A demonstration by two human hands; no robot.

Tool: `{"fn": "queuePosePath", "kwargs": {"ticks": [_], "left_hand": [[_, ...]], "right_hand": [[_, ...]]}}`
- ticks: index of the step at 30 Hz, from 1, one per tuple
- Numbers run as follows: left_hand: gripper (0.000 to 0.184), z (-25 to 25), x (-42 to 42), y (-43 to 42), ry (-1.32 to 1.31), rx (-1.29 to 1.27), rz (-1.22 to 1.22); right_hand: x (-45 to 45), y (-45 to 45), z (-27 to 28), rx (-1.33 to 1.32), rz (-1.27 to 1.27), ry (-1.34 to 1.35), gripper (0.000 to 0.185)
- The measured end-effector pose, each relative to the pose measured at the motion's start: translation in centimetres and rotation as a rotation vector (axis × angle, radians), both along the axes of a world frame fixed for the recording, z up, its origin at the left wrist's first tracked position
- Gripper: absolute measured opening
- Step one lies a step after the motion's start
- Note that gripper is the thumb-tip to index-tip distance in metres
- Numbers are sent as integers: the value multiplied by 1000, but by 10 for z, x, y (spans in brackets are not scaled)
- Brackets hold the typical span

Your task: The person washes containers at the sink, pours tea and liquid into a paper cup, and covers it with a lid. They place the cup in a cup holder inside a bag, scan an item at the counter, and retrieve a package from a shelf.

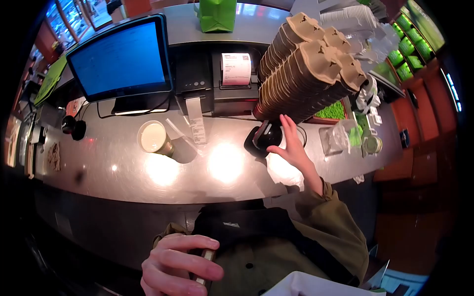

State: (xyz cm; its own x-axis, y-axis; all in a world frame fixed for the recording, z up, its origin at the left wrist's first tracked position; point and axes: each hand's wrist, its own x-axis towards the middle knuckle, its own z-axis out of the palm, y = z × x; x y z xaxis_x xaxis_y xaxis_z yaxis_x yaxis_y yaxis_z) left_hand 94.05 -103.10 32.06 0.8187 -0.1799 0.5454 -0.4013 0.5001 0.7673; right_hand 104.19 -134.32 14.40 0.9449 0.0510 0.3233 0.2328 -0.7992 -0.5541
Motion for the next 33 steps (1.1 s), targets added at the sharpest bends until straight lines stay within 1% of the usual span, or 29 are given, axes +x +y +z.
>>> {"fn": "queuePosePath", "kwargs": {"ticks": [3, 5, 7, 9, 10, 11, 15, 17, 19, 21, 22, 25, 26, 28, 29, 30, 31, 32, 33], "left_hand": [[25, 4, -9, -43, 23, 25, 62], [25, 4, -14, -77, 14, 18, 113], [26, 2, -19, -108, -10, 0, 164], [26, 0, -20, -135, -56, -69, 156], [26, 0, -20, -147, -85, -103, 156], [25, 1, -22, -155, -105, -74, 164], [25, 5, -29, -178, -157, 7, 178], [24, 6, -32, -190, -178, 10, 194], [24, 6, -33, -201, -201, -7, 222], [23, 17, -35, -206, -140, 89, 208], [23, 21, -35, -208, -106, 135, 203], [22, 19, -33, -214, -135, 70, 202], [22, 17, -33, -215, -150, 51, 203], [22, 13, -32, -213, -185, 14, 210], [23, 8, -25, -213, -336, -33, 223], [24, 1, -12, -213, -483, -80, 235], [25, -4, -6, -211, -627, -128, 244], [24, -6, -6, -208, -626, -127, 244], [23, -8, -6, -203, -625, -126, 240]], "right_hand": [[-15, -44, 13, 192, 85, 32, 58], [-31, -86, 16, 368, 52, 67, 28], [-42, -133, 30, 247, 76, -42, 14], [-55, -171, 60, 301, 26, -3, 10], [-60, -193, 71, 273, 24, 38, 11], [-63, -215, 82, 243, 22, 77, 12], [-67, -274, 124, 323, -83, 131, 29], [-64, -295, 138, 256, -72, 40, 32], [-61, -324, 141, 244, -71, 38, 27], [-57, -338, 148, 259, -84, 4, 27], [-58, -344, 152, 226, -124, -14, 26], [-58, -362, 160, 318, -116, -160, 26], [-57, -361, 163, 332, -145, -197, 26], [-56, -352, 165, 337, -110, -256, 26], [-56, -337, 168, 341, -88, -282, 26], [-59, -318, 166, 336, -33, -261, 24], [-60, -295, 162, 369, 164, -229, 22], [-67, -256, 161, 410, 283, -128, 28], [-50, -248, 126, 592, 704, -73, 32]]}}
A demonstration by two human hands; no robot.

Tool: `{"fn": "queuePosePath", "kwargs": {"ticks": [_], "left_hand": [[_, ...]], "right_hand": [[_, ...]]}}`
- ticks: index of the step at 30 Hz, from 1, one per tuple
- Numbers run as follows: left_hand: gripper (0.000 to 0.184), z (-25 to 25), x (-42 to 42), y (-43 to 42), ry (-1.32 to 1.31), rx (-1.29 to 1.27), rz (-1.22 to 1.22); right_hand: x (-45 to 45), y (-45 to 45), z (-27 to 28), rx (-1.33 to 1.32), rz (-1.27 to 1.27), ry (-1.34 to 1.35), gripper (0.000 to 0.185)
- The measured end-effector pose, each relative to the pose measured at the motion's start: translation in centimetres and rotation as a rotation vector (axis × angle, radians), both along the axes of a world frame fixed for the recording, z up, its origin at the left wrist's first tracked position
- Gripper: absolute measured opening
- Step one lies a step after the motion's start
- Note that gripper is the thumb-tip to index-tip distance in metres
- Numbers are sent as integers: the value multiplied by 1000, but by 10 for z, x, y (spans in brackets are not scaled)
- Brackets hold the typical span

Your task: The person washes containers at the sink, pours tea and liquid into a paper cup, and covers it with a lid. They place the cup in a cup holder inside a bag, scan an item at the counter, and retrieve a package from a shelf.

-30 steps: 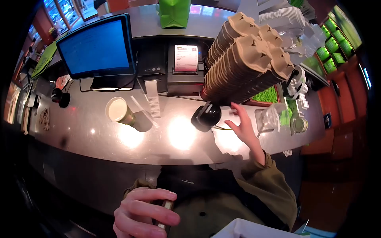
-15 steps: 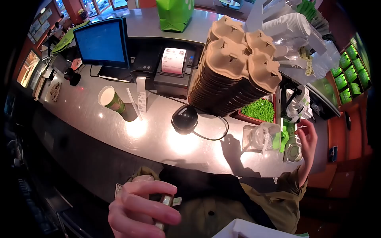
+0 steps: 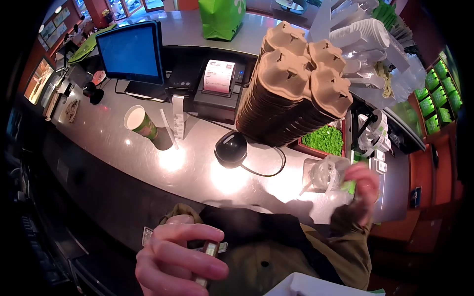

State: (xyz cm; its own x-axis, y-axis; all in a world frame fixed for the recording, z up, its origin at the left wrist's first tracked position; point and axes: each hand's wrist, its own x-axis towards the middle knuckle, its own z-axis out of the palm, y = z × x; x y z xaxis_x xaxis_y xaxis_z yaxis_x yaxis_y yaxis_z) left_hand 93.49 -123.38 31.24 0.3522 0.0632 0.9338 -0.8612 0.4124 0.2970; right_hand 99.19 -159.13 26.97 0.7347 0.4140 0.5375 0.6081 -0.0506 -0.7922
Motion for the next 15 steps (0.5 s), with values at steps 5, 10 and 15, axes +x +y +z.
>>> {"fn": "queuePosePath", "kwargs": {"ticks": [5, 10, 15], "left_hand": [[23, -3, 6, 27, 21, -9, -19], [25, 12, -8, 75, 454, 134, -48], [24, -7, 24, 118, 276, 28, -38]], "right_hand": [[58, 179, -37, -161, 354, 292, 53], [130, 246, -92, -29, -157, 337, 51], [154, 269, -86, 113, -317, 366, 44]]}}
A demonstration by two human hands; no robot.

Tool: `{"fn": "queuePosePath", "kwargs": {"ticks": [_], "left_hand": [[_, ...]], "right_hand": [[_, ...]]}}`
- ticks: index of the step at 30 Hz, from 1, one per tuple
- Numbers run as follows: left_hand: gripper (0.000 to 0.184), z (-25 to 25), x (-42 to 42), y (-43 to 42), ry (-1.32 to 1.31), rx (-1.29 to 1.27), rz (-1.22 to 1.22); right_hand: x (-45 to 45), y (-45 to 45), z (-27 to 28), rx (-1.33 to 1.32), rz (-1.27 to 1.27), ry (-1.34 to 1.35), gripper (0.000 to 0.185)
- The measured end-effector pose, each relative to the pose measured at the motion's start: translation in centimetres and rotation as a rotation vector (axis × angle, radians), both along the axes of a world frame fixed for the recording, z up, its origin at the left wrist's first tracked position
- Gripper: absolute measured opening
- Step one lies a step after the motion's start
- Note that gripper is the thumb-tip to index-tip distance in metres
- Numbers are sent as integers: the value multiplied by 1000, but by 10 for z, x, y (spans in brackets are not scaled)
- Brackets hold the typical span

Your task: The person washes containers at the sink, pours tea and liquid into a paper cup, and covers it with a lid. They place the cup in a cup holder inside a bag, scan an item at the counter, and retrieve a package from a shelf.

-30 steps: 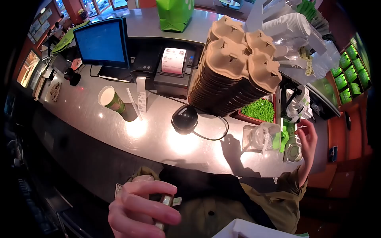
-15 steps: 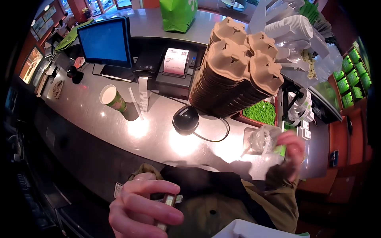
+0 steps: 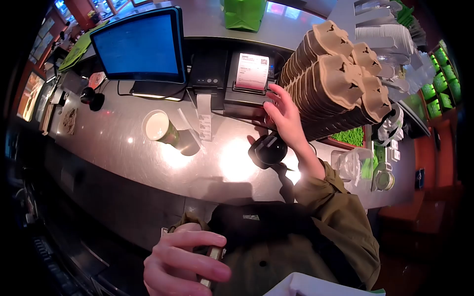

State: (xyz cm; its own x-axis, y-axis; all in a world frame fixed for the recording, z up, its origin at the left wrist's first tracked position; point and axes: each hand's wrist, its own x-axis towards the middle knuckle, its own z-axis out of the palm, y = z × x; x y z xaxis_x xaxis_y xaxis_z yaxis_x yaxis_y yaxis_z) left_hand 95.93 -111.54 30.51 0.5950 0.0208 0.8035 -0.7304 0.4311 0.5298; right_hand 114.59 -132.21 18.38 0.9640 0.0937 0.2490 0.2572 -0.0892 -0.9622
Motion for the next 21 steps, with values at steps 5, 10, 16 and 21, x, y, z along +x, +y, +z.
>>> {"fn": "queuePosePath", "kwargs": {"ticks": [5, 10, 16, 21], "left_hand": [[23, -14, 44, 50, -37, -52, -174], [25, -26, 80, 74, 45, -33, -329], [26, -36, 107, 82, 55, -78, -411], [25, -37, 118, 82, 79, -60, -437]], "right_hand": [[-48, -25, 34, 9, 308, 221, 37], [-104, -78, 58, -224, 336, 473, 35], [-151, -101, 35, -130, -26, 647, 35], [-169, -117, 34, -130, -153, 667, 29]]}}
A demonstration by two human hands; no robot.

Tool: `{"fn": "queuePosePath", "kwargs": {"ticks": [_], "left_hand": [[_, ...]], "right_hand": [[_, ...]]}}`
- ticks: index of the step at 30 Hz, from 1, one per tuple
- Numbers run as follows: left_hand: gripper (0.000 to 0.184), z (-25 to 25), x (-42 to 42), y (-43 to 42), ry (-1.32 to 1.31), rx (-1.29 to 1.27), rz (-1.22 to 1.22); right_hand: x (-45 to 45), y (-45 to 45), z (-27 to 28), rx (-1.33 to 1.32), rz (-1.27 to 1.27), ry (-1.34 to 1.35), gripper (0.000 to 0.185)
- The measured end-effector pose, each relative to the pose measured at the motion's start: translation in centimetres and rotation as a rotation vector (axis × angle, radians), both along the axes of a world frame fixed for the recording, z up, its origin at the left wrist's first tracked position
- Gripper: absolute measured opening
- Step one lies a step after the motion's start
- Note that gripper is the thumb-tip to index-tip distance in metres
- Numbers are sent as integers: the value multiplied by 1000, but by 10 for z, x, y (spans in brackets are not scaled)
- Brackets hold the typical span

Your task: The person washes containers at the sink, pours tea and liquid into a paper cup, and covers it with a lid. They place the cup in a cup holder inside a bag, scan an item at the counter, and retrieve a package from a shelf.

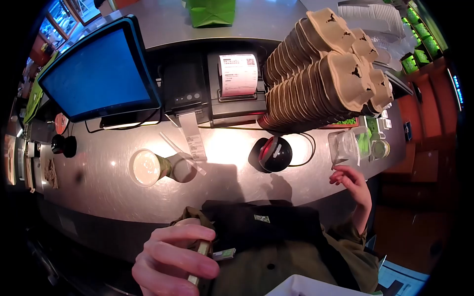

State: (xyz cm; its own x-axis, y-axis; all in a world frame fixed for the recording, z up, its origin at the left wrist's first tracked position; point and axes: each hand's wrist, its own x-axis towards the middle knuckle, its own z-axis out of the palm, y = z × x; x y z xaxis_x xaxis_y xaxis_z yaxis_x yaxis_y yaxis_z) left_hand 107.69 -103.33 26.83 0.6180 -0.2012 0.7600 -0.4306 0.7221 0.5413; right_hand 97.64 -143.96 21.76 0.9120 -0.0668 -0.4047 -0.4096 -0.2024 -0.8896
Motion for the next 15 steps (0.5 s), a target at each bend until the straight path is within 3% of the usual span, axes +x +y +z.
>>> {"fn": "queuePosePath", "kwargs": {"ticks": [2, 4, 7, 11, 15], "left_hand": [[25, 1, -1, -1, 14, 1, -8], [25, -1, 1, -6, -17, -67, -28], [27, -1, 0, -6, 2, -51, -52], [31, 8, -5, 3, 110, 123, -133], [30, 5, -8, -14, -3, 14, -129]], "right_hand": [[-9, -22, -31, -47, -19, 125, 29], [-34, -6, -77, -279, 106, 605, 36], [-137, -13, -186, -492, 336, 761, 37], [-194, -6, -213, -309, 75, 799, 34], [-200, -11, -207, -124, -81, 735, 35]]}}
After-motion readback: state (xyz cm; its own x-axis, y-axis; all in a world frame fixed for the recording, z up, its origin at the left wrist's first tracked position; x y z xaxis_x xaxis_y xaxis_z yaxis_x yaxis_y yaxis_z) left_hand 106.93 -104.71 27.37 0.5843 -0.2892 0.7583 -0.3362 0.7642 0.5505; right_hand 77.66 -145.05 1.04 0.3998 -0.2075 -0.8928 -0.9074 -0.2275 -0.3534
